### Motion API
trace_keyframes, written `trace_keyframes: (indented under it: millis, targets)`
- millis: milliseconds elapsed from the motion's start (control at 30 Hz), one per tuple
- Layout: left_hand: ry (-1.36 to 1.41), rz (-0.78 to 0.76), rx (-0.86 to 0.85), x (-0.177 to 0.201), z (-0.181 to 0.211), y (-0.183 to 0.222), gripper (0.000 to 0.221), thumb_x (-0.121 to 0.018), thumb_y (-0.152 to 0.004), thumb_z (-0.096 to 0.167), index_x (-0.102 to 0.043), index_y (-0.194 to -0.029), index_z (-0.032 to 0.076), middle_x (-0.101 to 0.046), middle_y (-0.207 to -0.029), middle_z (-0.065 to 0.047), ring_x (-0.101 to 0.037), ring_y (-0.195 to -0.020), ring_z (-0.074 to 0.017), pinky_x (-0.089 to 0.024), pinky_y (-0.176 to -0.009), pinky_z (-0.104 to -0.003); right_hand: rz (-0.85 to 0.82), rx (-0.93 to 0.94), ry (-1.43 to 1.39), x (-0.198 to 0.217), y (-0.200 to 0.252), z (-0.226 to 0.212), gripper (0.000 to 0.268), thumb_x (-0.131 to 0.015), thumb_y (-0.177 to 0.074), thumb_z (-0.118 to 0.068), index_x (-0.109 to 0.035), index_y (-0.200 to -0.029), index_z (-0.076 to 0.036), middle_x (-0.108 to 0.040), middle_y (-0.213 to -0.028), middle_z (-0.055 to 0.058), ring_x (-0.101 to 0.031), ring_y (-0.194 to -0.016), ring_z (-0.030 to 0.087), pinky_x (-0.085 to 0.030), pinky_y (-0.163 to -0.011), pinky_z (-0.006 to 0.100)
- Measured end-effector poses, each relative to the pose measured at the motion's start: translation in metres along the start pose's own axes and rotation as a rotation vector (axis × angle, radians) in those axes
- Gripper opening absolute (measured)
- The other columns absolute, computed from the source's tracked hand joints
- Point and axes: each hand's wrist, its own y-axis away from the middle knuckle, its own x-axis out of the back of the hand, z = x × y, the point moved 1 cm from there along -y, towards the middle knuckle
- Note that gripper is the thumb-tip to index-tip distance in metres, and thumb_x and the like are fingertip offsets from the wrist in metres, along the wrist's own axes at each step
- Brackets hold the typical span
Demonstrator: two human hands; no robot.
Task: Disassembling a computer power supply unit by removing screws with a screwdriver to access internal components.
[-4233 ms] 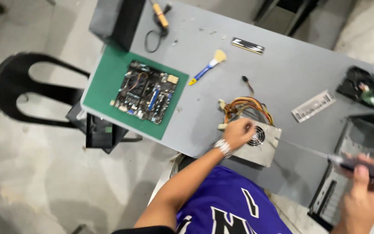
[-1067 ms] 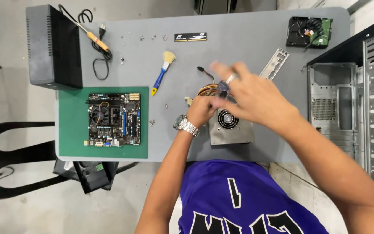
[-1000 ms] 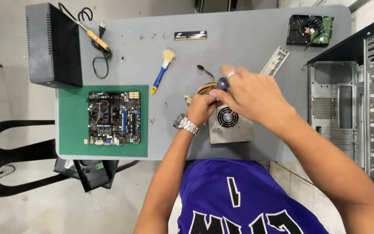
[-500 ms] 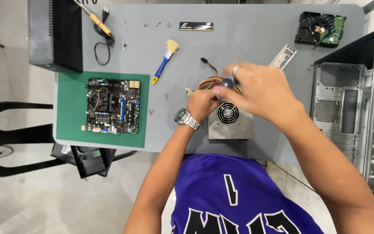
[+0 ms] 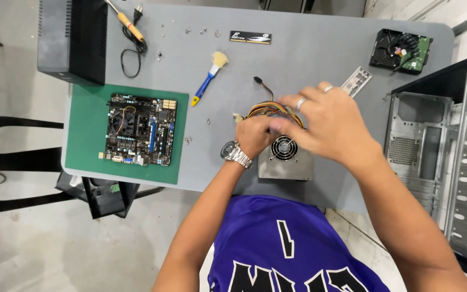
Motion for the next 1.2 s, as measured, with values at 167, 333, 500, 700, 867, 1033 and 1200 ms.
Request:
trace_keyframes:
  millis: [167, 333, 500, 700, 867, 1033, 1200]
  targets:
    - [0.03, -0.082, -0.008, 0.032, 0.023, -0.009, 0.036, -0.072, -0.07, 0.047, -0.057, -0.09, 0.021, -0.059, -0.072, -0.002, -0.065, -0.071, -0.0268, -0.052, -0.062, -0.039, -0.079, -0.011, -0.065, -0.012, 0.005, -0.004, 0.022, -0.061, -0.09, -0.034, -0.069, -0.1, -0.016, -0.062, -0.078, 0.004, -0.064, -0.069, 0.028, -0.049, -0.06, 0.038]
    - [0.319, -0.35, 0.088, -0.006, -0.003, -0.005, 0.018, -0.069, -0.077, 0.032, -0.065, -0.082, 0.016, -0.068, -0.075, -0.007, -0.066, -0.084, -0.0368, -0.054, -0.069, -0.047, -0.026, 0.05, -0.441, 0.008, -0.006, -0.016, 0.051, -0.043, -0.079, 0.016, -0.068, -0.116, -0.01, -0.066, -0.107, 0.018, -0.063, -0.099, 0.043, -0.051, -0.084, 0.047]
    - [-0.028, -0.104, 0.036, 0.01, 0.014, -0.013, 0.052, -0.065, -0.078, 0.061, -0.054, -0.065, 0.013, -0.062, -0.057, -0.006, -0.061, -0.05, -0.0293, -0.036, -0.04, -0.044, -0.11, -0.112, -0.2, -0.008, 0.007, -0.011, 0.056, -0.074, -0.08, -0.036, -0.058, -0.131, -0.018, -0.061, -0.121, 0.011, -0.059, -0.104, 0.03, -0.048, -0.084, 0.042]
    - [0.215, -0.385, 0.096, 0.064, 0.043, -0.025, 0.046, -0.077, -0.07, 0.04, -0.066, -0.106, 0.014, -0.065, -0.114, -0.004, -0.064, -0.102, -0.0337, -0.055, -0.08, -0.049, 0.082, -0.092, -0.478, -0.009, 0.009, -0.014, 0.041, -0.052, -0.087, 0.007, -0.062, -0.123, -0.011, -0.062, -0.121, 0.019, -0.063, -0.102, 0.041, -0.052, -0.085, 0.047]
    - [0.015, -0.199, 0.038, -0.007, -0.001, 0.001, 0.019, -0.068, -0.073, 0.043, -0.062, -0.072, 0.025, -0.063, -0.065, 0.003, -0.067, -0.07, -0.0247, -0.053, -0.058, -0.04, 0.07, -0.155, -0.726, -0.02, 0.014, -0.001, 0.07, -0.073, -0.066, -0.003, -0.051, -0.133, -0.011, -0.043, -0.14, 0.02, -0.05, -0.126, 0.039, -0.042, -0.104, 0.048]
    - [-0.103, -0.016, 0.035, 0.016, 0.017, -0.008, 0.059, -0.042, -0.073, 0.081, -0.051, -0.065, 0.023, -0.054, -0.055, 0.003, -0.064, -0.061, -0.0246, -0.049, -0.05, -0.037, 0.089, -0.28, -0.73, -0.043, 0.025, 0.002, 0.043, -0.082, -0.075, -0.017, -0.065, -0.115, -0.012, -0.07, -0.104, 0.009, -0.067, -0.098, 0.026, -0.05, -0.089, 0.037]
    - [0.233, -0.304, 0.079, -0.007, -0.011, 0.004, 0.01, -0.067, -0.071, 0.018, -0.06, -0.078, 0.017, -0.064, -0.07, -0.003, -0.066, -0.08, -0.033, -0.052, -0.069, -0.045, 0.108, -0.24, -0.771, -0.038, 0.023, -0.004, 0.038, -0.074, -0.081, -0.011, -0.064, -0.117, -0.008, -0.069, -0.103, 0.013, -0.068, -0.095, 0.031, -0.052, -0.084, 0.039]
